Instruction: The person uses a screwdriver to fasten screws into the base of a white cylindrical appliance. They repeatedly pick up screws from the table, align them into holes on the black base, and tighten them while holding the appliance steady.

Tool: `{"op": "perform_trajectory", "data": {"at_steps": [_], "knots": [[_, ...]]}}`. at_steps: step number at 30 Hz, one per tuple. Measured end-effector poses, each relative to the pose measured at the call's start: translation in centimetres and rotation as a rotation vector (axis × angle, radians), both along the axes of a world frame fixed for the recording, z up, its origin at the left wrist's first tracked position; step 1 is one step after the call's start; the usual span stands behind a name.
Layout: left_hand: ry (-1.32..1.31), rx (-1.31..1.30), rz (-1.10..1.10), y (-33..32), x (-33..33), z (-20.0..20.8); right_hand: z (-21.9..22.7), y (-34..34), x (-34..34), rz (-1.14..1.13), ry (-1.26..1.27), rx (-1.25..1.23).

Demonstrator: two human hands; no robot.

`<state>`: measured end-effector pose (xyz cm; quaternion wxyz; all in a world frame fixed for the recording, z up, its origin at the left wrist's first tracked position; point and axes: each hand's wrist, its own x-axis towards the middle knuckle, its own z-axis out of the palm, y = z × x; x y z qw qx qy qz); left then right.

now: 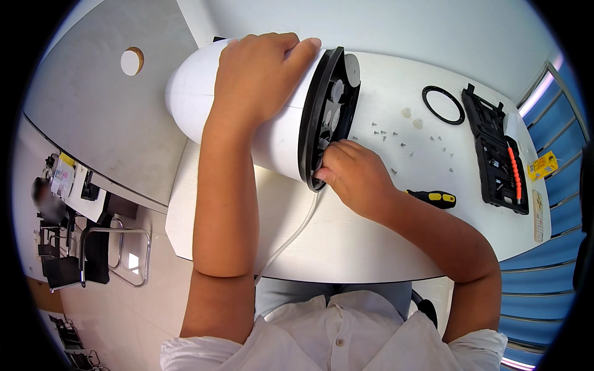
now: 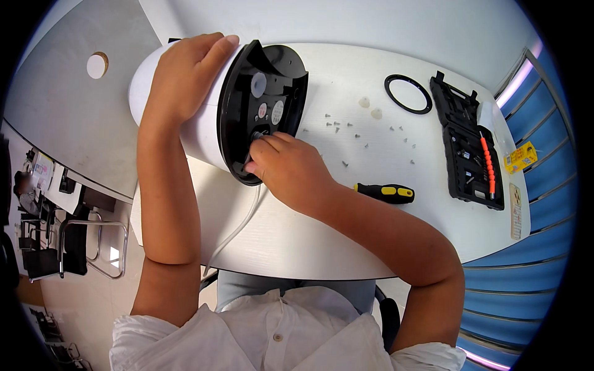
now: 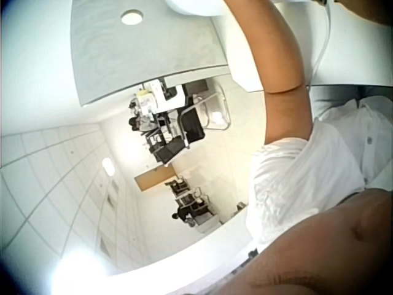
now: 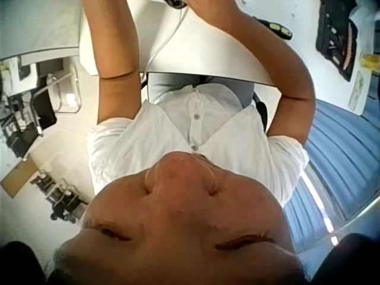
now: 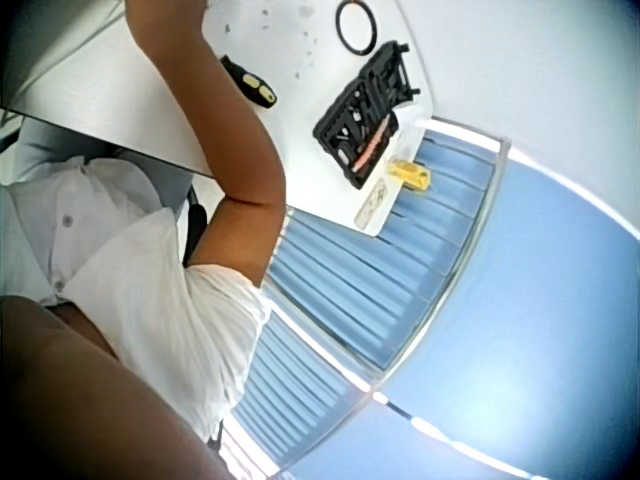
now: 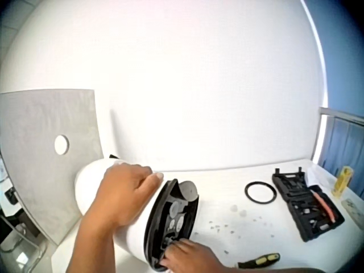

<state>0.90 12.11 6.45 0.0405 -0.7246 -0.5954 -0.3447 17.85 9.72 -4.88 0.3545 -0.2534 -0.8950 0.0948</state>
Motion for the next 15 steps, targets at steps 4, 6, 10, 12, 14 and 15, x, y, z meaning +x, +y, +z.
{"op": "perform_trajectory", "data": {"at_steps": [4,6,10,12,14,15], "knots": [[0.011,0.051,-0.008,0.1,0.2,-0.3,0.0,-0.2,-0.1,-0.010,0.007,-0.024],[0.018,0.070,-0.009,0.1,0.3,-0.3,0.1,-0.3,-0.1,-0.012,-0.005,-0.062],[0.019,0.124,0.003,-0.1,0.3,-0.4,1.8,-0.3,0.7,0.043,-0.119,-0.183],[0.015,0.137,0.011,-0.3,0.3,-0.4,2.6,-0.3,1.5,0.082,-0.177,-0.231],[0.006,0.119,0.017,-0.4,0.4,-0.3,3.0,-0.3,2.0,0.102,-0.216,-0.234],[-0.002,0.130,0.015,-0.4,0.4,-0.3,2.8,-0.2,2.2,0.070,-0.217,-0.148]]}}
